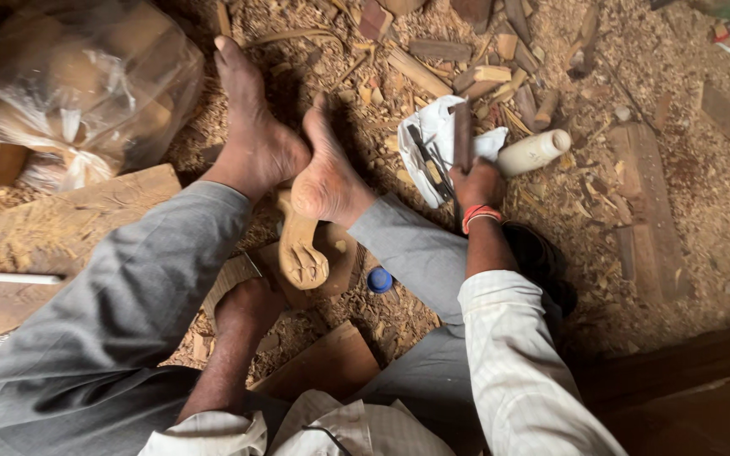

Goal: The person sits on the floor and carves a wooden foot-shaped object using a chisel and a wooden mallet. They repeatedly strike the chisel to shape the wood, occasionally pausing to adjust the tool or inspect the work.

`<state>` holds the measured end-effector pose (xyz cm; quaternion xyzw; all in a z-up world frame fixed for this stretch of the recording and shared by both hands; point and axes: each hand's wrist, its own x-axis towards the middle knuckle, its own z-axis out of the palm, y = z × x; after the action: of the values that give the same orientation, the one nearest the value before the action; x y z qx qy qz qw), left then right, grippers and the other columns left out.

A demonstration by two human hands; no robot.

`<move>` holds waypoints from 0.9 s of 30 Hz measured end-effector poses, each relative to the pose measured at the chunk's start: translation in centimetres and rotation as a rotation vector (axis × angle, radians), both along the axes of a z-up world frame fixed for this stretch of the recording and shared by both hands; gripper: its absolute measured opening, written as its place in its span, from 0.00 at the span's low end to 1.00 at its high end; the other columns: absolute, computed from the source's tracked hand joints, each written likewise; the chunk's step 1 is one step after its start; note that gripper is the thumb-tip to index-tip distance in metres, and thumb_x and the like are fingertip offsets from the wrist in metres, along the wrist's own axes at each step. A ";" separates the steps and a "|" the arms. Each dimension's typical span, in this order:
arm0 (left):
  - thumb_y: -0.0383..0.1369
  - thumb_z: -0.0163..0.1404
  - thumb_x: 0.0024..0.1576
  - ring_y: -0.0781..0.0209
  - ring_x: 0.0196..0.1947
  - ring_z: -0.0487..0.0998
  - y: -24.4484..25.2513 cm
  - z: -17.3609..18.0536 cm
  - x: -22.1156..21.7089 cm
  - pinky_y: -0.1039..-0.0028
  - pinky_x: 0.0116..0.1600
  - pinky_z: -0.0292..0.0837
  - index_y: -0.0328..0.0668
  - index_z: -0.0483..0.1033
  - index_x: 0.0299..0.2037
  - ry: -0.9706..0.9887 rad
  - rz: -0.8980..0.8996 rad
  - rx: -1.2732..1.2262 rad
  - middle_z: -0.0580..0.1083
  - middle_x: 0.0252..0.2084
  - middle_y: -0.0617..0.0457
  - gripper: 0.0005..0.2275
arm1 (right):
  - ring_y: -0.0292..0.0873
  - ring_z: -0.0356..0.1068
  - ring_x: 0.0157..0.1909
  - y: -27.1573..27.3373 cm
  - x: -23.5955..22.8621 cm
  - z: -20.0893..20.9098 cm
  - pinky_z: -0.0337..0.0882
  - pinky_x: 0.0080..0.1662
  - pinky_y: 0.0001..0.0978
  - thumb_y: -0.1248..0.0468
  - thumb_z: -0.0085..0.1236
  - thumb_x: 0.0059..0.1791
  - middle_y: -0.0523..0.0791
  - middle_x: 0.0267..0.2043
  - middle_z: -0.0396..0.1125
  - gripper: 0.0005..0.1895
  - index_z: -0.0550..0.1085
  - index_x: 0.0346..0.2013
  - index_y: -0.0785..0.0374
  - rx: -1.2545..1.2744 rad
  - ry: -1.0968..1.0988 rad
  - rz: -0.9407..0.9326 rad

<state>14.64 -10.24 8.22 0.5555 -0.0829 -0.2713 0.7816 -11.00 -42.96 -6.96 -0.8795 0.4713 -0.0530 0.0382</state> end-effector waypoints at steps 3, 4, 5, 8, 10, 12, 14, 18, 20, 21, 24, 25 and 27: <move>0.45 0.60 0.56 0.27 0.75 0.13 0.7 -0.7 -0.5 0.36 0.73 0.08 0.26 0.12 0.70 -0.298 -0.233 0.368 0.16 0.75 0.24 0.58 | 0.63 0.74 0.40 -0.7 -1.2 0.8 0.73 0.44 0.56 0.48 0.67 0.43 0.57 0.37 0.74 0.22 0.78 0.36 0.64 0.008 -0.078 -0.102; 0.45 0.59 0.56 0.26 0.74 0.12 0.9 -0.8 -0.4 0.36 0.72 0.09 0.27 0.10 0.70 -0.217 -0.248 0.300 0.15 0.74 0.24 0.58 | 0.63 0.75 0.41 -0.9 -1.4 1.0 0.73 0.45 0.55 0.48 0.67 0.42 0.57 0.38 0.74 0.22 0.78 0.35 0.64 0.026 -0.071 -0.121; 0.45 0.57 0.56 0.26 0.73 0.11 0.6 -1.0 -0.4 0.35 0.70 0.09 0.28 0.09 0.70 -0.138 -0.269 0.228 0.14 0.72 0.23 0.58 | 0.63 0.75 0.41 -1.1 -1.8 1.2 0.74 0.45 0.54 0.48 0.68 0.42 0.57 0.38 0.74 0.22 0.78 0.35 0.65 0.040 -0.066 -0.146; 0.44 0.57 0.56 0.28 0.74 0.15 -0.2 -1.8 -0.2 0.37 0.71 0.10 0.29 0.11 0.70 -0.127 -0.165 0.162 0.17 0.75 0.27 0.57 | 0.63 0.74 0.43 -1.2 -2.2 0.9 0.73 0.48 0.52 0.47 0.69 0.41 0.58 0.39 0.74 0.22 0.80 0.34 0.64 0.022 0.083 -0.118; 0.45 0.61 0.62 0.25 0.76 0.15 0.2 -2.7 -0.4 0.38 0.76 0.10 0.23 0.11 0.69 -0.588 -0.145 0.412 0.18 0.75 0.22 0.58 | 0.63 0.74 0.43 -0.9 -2.1 0.3 0.73 0.47 0.53 0.48 0.70 0.40 0.57 0.40 0.74 0.22 0.80 0.35 0.64 0.044 0.053 -0.154; 0.45 0.63 0.65 0.24 0.77 0.16 0.5 -3.5 -0.4 0.39 0.78 0.11 0.19 0.11 0.69 -0.843 -0.144 0.572 0.19 0.75 0.20 0.59 | 0.63 0.74 0.43 -0.6 -1.9 -0.3 0.73 0.46 0.53 0.49 0.71 0.38 0.57 0.40 0.74 0.23 0.80 0.36 0.64 0.060 0.025 -0.171; 0.44 0.63 0.65 0.24 0.77 0.16 0.5 -4.1 -0.2 0.41 0.78 0.11 0.18 0.12 0.69 -0.892 -0.168 0.631 0.19 0.75 0.19 0.59 | 0.63 0.74 0.43 -0.8 -2.0 -0.4 0.73 0.45 0.53 0.49 0.72 0.37 0.57 0.40 0.74 0.23 0.80 0.36 0.64 0.061 0.003 -0.178; 0.44 0.60 0.61 0.30 0.77 0.16 0.4 -5.0 0.1 0.47 0.76 0.12 0.21 0.12 0.70 -0.599 -0.111 0.365 0.19 0.76 0.25 0.57 | 0.61 0.74 0.43 -1.2 -2.4 -0.3 0.73 0.44 0.51 0.56 0.70 0.38 0.55 0.40 0.75 0.18 0.80 0.38 0.61 -0.134 -0.264 0.065; 0.45 0.62 0.63 0.32 0.78 0.19 1.0 -5.4 -0.4 0.53 0.80 0.18 0.21 0.13 0.70 -1.008 0.007 0.457 0.22 0.76 0.24 0.58 | 0.56 0.76 0.46 -0.9 -2.4 -0.6 0.75 0.50 0.47 0.60 0.63 0.49 0.51 0.44 0.77 0.09 0.82 0.44 0.52 0.031 -0.285 0.129; 0.44 0.63 0.64 0.32 0.79 0.21 1.1 -5.5 -0.5 0.54 0.81 0.20 0.21 0.14 0.70 -1.128 0.045 0.484 0.23 0.76 0.24 0.58 | 0.57 0.76 0.46 -0.9 -2.3 -0.8 0.74 0.50 0.48 0.61 0.62 0.49 0.51 0.44 0.76 0.08 0.83 0.43 0.50 0.060 -0.175 0.183; 0.42 0.66 0.62 0.26 0.78 0.22 0.9 -5.7 -0.3 0.48 0.80 0.18 0.16 0.14 0.69 -0.887 -0.056 0.457 0.24 0.75 0.19 0.59 | 0.58 0.75 0.46 -0.5 -1.7 -1.2 0.73 0.50 0.48 0.64 0.62 0.47 0.51 0.43 0.76 0.10 0.82 0.42 0.48 0.120 0.117 0.276; 0.41 0.66 0.62 0.24 0.78 0.20 0.6 -5.7 0.1 0.45 0.78 0.15 0.15 0.13 0.68 -0.748 -0.110 0.439 0.23 0.76 0.18 0.60 | 0.58 0.75 0.46 -0.4 -1.4 -1.3 0.73 0.49 0.48 0.65 0.63 0.45 0.52 0.42 0.75 0.12 0.82 0.42 0.49 0.122 0.189 0.263; 0.41 0.66 0.62 0.24 0.77 0.20 0.9 -5.9 0.1 0.47 0.78 0.15 0.15 0.13 0.69 -0.785 -0.090 0.444 0.23 0.76 0.18 0.60 | 0.57 0.75 0.46 0.0 -0.8 -1.1 0.72 0.49 0.48 0.66 0.64 0.42 0.52 0.42 0.75 0.15 0.81 0.43 0.50 0.119 0.246 0.254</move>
<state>14.74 -9.38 2.37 0.7662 -0.3368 -0.0851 0.5406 -11.83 -42.97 -8.07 -0.9281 0.3597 0.0884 0.0385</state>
